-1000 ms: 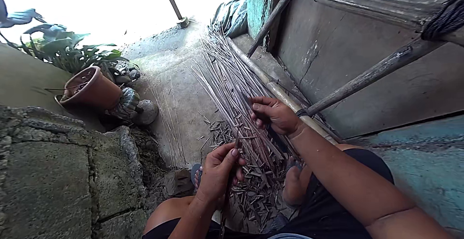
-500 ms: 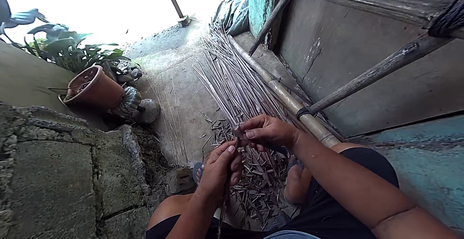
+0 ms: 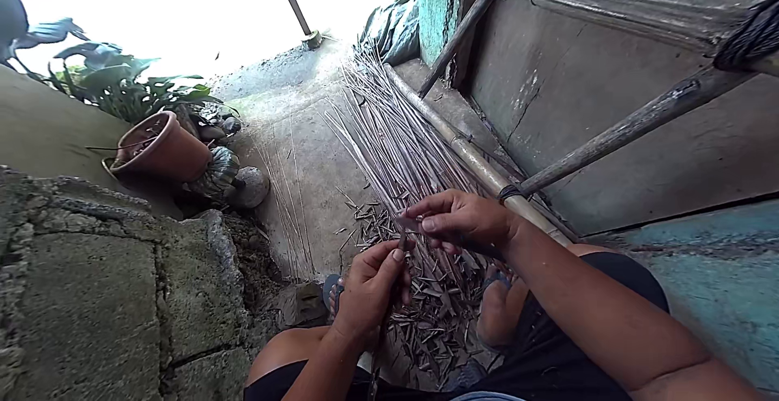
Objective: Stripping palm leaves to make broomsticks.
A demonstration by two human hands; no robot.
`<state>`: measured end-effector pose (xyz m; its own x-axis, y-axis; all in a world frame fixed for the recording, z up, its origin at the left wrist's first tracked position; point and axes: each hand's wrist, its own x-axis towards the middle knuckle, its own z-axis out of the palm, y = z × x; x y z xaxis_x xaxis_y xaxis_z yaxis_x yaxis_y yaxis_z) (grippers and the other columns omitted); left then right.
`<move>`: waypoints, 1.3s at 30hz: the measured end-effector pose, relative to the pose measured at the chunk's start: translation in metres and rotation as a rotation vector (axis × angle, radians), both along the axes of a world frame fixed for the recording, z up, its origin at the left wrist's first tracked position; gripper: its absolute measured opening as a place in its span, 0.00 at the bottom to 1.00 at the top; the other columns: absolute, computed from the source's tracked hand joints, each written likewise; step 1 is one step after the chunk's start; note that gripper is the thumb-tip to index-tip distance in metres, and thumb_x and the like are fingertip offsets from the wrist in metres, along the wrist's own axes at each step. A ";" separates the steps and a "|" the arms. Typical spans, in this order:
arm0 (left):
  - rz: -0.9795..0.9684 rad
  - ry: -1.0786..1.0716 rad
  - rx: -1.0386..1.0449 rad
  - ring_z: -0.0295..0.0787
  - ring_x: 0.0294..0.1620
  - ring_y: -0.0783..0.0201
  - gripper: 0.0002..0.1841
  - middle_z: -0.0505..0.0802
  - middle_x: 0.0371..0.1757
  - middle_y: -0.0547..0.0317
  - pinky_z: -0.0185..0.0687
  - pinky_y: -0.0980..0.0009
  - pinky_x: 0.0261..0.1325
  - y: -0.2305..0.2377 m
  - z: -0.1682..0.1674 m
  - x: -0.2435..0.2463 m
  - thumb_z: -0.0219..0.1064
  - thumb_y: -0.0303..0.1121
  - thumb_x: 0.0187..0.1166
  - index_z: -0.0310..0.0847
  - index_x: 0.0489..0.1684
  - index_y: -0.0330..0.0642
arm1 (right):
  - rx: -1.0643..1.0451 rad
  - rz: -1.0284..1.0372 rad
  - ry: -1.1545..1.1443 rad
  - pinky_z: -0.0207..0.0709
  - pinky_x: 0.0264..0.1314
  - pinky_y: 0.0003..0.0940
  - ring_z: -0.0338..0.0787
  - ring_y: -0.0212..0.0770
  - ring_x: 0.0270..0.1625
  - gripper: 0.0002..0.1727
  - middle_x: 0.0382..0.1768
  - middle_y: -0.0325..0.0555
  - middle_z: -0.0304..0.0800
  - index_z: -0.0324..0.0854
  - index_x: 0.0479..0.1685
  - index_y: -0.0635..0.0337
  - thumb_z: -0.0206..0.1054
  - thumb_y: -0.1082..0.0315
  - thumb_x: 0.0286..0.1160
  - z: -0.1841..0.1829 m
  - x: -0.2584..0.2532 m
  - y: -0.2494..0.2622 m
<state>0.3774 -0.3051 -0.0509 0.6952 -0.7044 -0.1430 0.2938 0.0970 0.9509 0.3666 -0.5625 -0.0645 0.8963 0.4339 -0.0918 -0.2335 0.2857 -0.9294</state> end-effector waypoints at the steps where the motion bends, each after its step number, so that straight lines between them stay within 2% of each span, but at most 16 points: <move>1: -0.002 -0.020 0.005 0.84 0.16 0.67 0.16 0.88 0.24 0.56 0.85 0.73 0.19 -0.001 -0.001 0.000 0.52 0.32 0.93 0.82 0.62 0.29 | -0.007 0.078 -0.009 0.82 0.23 0.23 0.85 0.29 0.23 0.19 0.32 0.41 0.90 0.82 0.70 0.59 0.61 0.66 0.86 0.000 -0.002 0.002; 4: -0.015 -0.023 0.001 0.84 0.16 0.67 0.16 0.88 0.24 0.55 0.85 0.73 0.20 -0.001 -0.002 -0.001 0.52 0.32 0.93 0.83 0.59 0.29 | 0.018 0.126 -0.019 0.81 0.23 0.22 0.86 0.28 0.23 0.16 0.35 0.42 0.93 0.85 0.66 0.60 0.61 0.66 0.86 -0.005 -0.003 0.006; 9: -0.002 -0.001 0.009 0.82 0.15 0.67 0.17 0.86 0.23 0.56 0.83 0.73 0.19 -0.001 0.001 -0.002 0.52 0.32 0.93 0.82 0.63 0.28 | 0.023 -0.005 -0.033 0.81 0.25 0.23 0.85 0.29 0.23 0.16 0.30 0.40 0.90 0.86 0.66 0.60 0.62 0.66 0.87 -0.006 -0.001 0.008; 15: 0.010 -0.009 0.025 0.83 0.15 0.67 0.17 0.87 0.22 0.55 0.84 0.73 0.19 0.000 0.000 -0.001 0.53 0.32 0.93 0.82 0.64 0.27 | -0.003 -0.068 -0.003 0.81 0.24 0.23 0.85 0.29 0.23 0.17 0.31 0.41 0.90 0.85 0.68 0.59 0.61 0.66 0.87 -0.002 0.001 0.004; 18: 0.013 -0.009 0.039 0.83 0.15 0.67 0.17 0.87 0.22 0.56 0.84 0.73 0.18 0.000 0.000 -0.002 0.54 0.31 0.92 0.83 0.64 0.28 | -0.002 -0.248 0.091 0.81 0.24 0.21 0.84 0.29 0.21 0.18 0.29 0.42 0.90 0.83 0.69 0.62 0.59 0.68 0.87 0.000 0.004 0.003; 21: -0.004 -0.028 0.037 0.83 0.15 0.67 0.18 0.87 0.22 0.56 0.84 0.72 0.18 0.000 0.000 -0.002 0.52 0.32 0.93 0.82 0.64 0.28 | 0.022 -0.369 0.150 0.81 0.24 0.22 0.83 0.30 0.21 0.19 0.30 0.45 0.88 0.80 0.74 0.59 0.56 0.70 0.90 0.001 0.009 -0.006; 25: -0.035 0.062 0.004 0.80 0.14 0.68 0.20 0.83 0.21 0.59 0.83 0.73 0.19 -0.001 0.000 0.001 0.46 0.35 0.94 0.80 0.66 0.31 | 0.023 -0.121 0.062 0.81 0.24 0.23 0.84 0.29 0.22 0.19 0.30 0.40 0.89 0.82 0.70 0.59 0.59 0.67 0.85 0.002 0.002 -0.004; 28: -0.051 0.255 -0.109 0.76 0.12 0.72 0.20 0.80 0.18 0.64 0.76 0.77 0.16 -0.001 0.001 0.001 0.48 0.38 0.93 0.82 0.63 0.33 | 0.094 0.043 -0.017 0.82 0.24 0.24 0.85 0.29 0.23 0.18 0.31 0.40 0.89 0.83 0.70 0.59 0.60 0.67 0.86 -0.006 -0.001 0.008; 31: -0.076 0.386 -0.214 0.74 0.11 0.73 0.20 0.79 0.16 0.64 0.73 0.79 0.15 0.000 -0.001 0.002 0.50 0.39 0.93 0.82 0.62 0.33 | 0.118 0.059 -0.054 0.82 0.24 0.24 0.85 0.29 0.23 0.17 0.30 0.39 0.90 0.84 0.67 0.59 0.61 0.65 0.86 -0.011 -0.001 0.012; 39: -0.098 0.391 -0.251 0.75 0.11 0.73 0.19 0.79 0.17 0.65 0.73 0.79 0.15 -0.001 -0.002 0.003 0.53 0.38 0.93 0.82 0.63 0.33 | 0.162 -0.025 -0.099 0.82 0.26 0.24 0.85 0.29 0.23 0.18 0.30 0.40 0.90 0.84 0.69 0.60 0.59 0.67 0.87 -0.016 0.003 0.012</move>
<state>0.3799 -0.3056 -0.0533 0.5519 -0.8101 -0.1978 0.6440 0.2634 0.7182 0.3697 -0.5504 -0.0800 0.9081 0.4136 0.0661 -0.1346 0.4377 -0.8890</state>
